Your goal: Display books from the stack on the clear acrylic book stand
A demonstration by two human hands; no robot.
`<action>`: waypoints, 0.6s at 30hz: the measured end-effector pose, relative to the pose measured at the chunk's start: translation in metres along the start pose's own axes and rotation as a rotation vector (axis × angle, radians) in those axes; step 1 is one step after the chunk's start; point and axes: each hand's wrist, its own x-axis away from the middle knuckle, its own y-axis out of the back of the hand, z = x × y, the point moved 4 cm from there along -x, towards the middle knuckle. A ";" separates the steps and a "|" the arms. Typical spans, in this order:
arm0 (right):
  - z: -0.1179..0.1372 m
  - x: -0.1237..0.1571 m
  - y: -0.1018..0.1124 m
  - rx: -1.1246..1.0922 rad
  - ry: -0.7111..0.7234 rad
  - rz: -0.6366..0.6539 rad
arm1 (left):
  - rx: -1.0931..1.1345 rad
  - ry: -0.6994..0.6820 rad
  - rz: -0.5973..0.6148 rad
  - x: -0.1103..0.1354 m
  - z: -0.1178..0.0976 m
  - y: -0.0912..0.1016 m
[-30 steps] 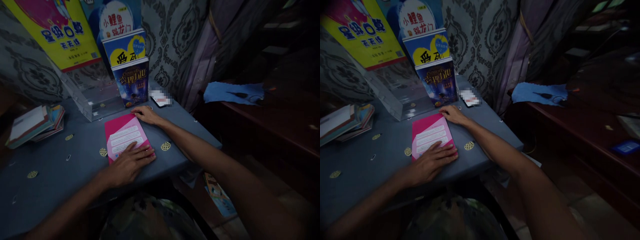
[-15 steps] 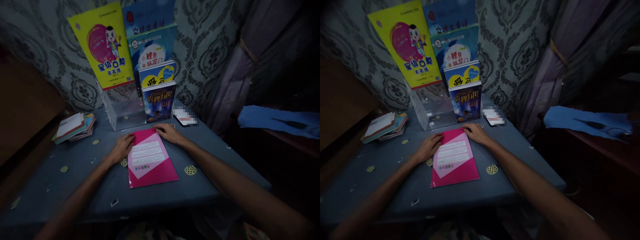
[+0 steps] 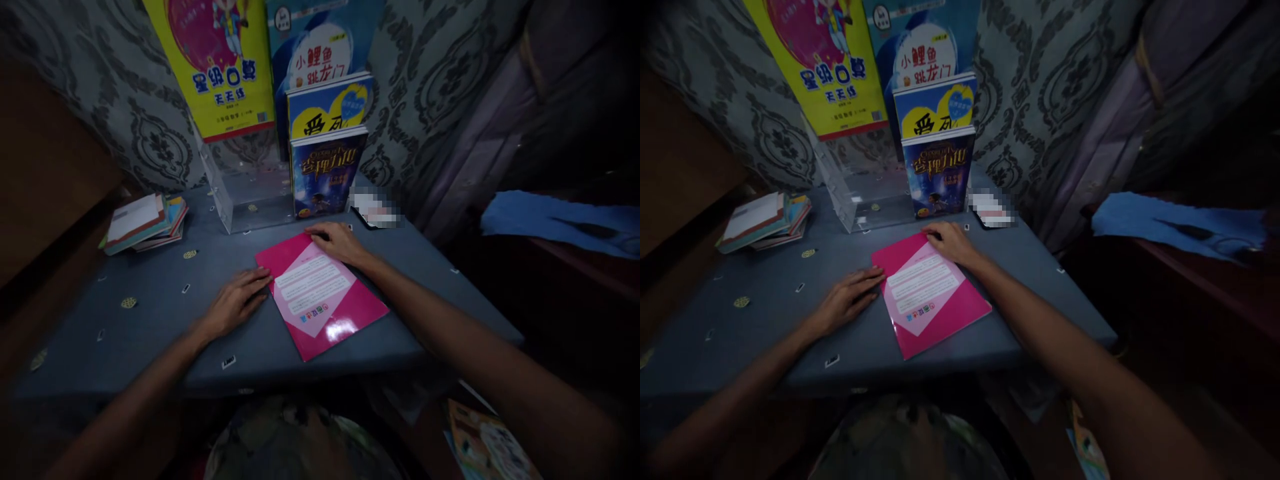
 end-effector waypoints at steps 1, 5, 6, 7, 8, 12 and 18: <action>0.002 0.001 -0.001 0.024 -0.002 -0.005 | -0.017 -0.004 -0.003 0.004 -0.006 -0.001; 0.013 0.006 -0.005 0.141 -0.024 0.000 | -0.046 0.030 -0.023 0.010 -0.022 -0.004; 0.016 0.006 -0.006 0.172 -0.031 0.011 | -0.047 0.044 -0.028 0.010 -0.022 -0.004; 0.020 0.007 -0.007 0.203 -0.039 0.024 | -0.049 0.060 -0.030 0.008 -0.021 -0.004; 0.023 0.006 -0.009 0.232 -0.046 0.035 | -0.052 0.078 -0.028 0.006 -0.019 -0.004; 0.035 0.003 -0.015 0.311 -0.094 0.042 | -0.057 0.137 -0.018 -0.005 0.001 0.000; 0.040 0.001 -0.019 0.334 -0.131 0.056 | -0.070 0.099 -0.024 0.002 0.001 0.005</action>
